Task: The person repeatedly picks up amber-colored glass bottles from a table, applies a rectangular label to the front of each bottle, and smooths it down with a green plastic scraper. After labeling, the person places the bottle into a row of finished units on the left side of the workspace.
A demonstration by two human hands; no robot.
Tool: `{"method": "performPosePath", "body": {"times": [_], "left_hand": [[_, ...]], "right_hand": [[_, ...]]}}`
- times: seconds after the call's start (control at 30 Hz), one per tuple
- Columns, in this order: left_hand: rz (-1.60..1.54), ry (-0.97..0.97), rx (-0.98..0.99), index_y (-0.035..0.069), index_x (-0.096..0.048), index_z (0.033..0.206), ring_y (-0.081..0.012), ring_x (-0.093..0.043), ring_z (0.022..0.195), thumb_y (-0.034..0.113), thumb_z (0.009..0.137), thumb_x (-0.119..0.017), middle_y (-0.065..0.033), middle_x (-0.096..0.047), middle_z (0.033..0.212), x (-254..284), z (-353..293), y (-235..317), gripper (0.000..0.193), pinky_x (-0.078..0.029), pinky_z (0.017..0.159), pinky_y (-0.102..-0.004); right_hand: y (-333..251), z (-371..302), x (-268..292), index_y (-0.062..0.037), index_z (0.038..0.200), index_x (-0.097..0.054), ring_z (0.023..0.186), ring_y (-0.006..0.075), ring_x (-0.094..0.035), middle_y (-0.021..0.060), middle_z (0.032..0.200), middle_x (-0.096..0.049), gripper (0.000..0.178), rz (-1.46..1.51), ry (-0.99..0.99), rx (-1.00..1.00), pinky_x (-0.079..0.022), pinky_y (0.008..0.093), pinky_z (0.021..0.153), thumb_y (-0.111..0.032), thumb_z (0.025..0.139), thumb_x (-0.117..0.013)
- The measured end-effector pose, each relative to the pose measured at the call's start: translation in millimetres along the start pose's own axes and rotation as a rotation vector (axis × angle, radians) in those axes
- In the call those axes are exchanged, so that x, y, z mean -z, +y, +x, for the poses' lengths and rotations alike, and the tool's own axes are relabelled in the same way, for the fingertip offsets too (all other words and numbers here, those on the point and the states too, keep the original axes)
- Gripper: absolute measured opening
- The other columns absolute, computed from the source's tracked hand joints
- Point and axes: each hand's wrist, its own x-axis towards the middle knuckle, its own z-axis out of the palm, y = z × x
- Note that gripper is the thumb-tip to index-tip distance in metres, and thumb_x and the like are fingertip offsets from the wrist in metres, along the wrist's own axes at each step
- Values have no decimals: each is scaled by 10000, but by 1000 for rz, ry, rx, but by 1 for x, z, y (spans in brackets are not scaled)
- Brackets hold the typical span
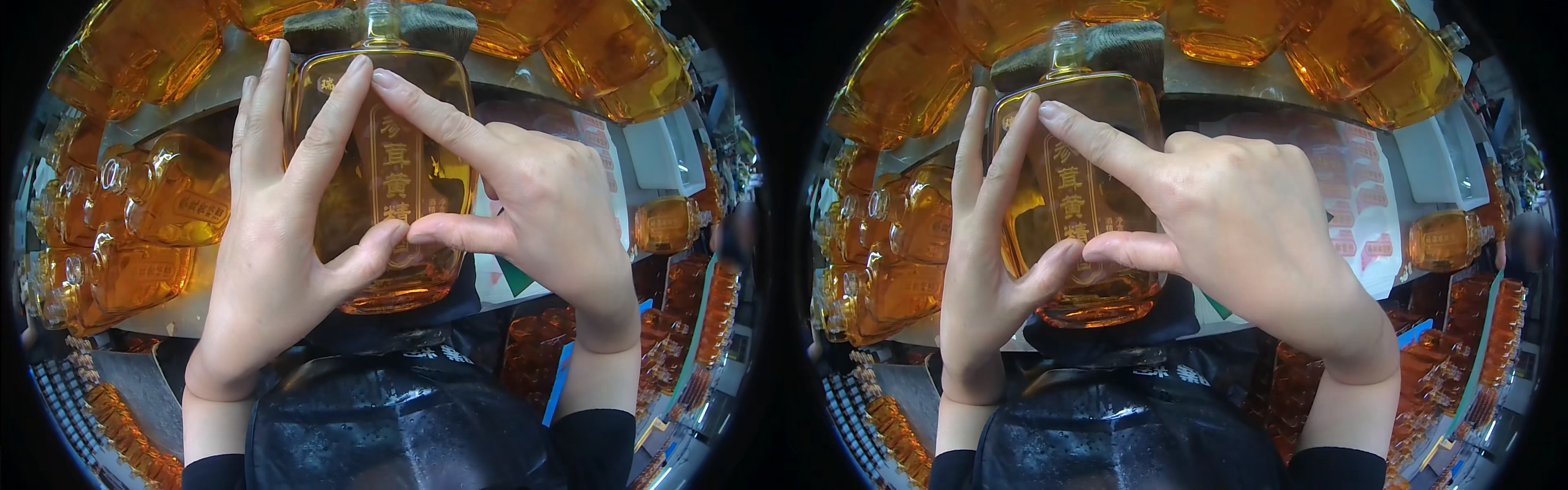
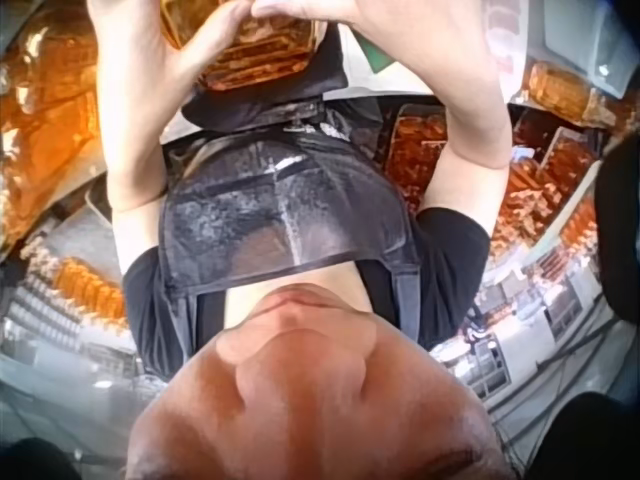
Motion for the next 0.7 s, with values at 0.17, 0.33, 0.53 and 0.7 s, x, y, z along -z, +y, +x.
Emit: {"method": "performPosePath", "body": {"times": [0.17,0.33,0.53,0.7], "left_hand": [[-13,-15,-6,127,-390,1511,-381,-274,1456,387,748,-746,-205,-177,1606,1,0,-1,881,-325,1143,-485],[-67,-17,9,139,-383,1517,-378,-241,1470,380,737,-758,-198,-177,1609,0,0,-2,898,-283,1166,-479],[-227,0,48,146,-385,1515,-377,-242,1468,285,735,-780,-187,-149,1614,0,-1,2,885,-298,1164,-474],[-243,-8,25,151,-400,1507,-378,-283,1451,202,718,-789,-179,-150,1613,2,-3,2,881,-315,1157,-469]], "right_hand": [[-1,2,0,-341,1477,-442,526,219,-492,66,651,-524,868,30,-21,-11,-436,364,532,-587,689,-708],[0,4,-2,-327,1478,-445,526,217,-477,66,638,-505,871,61,-10,0,-427,365,524,-593,692,-710],[-3,2,0,-281,1484,-448,527,211,-498,69,623,-484,874,-29,22,29,-436,366,527,-614,708,-674],[-7,0,1,-264,1485,-449,529,209,-523,63,602,-484,870,-74,26,38,-444,360,526,-629,720,-648]]}}
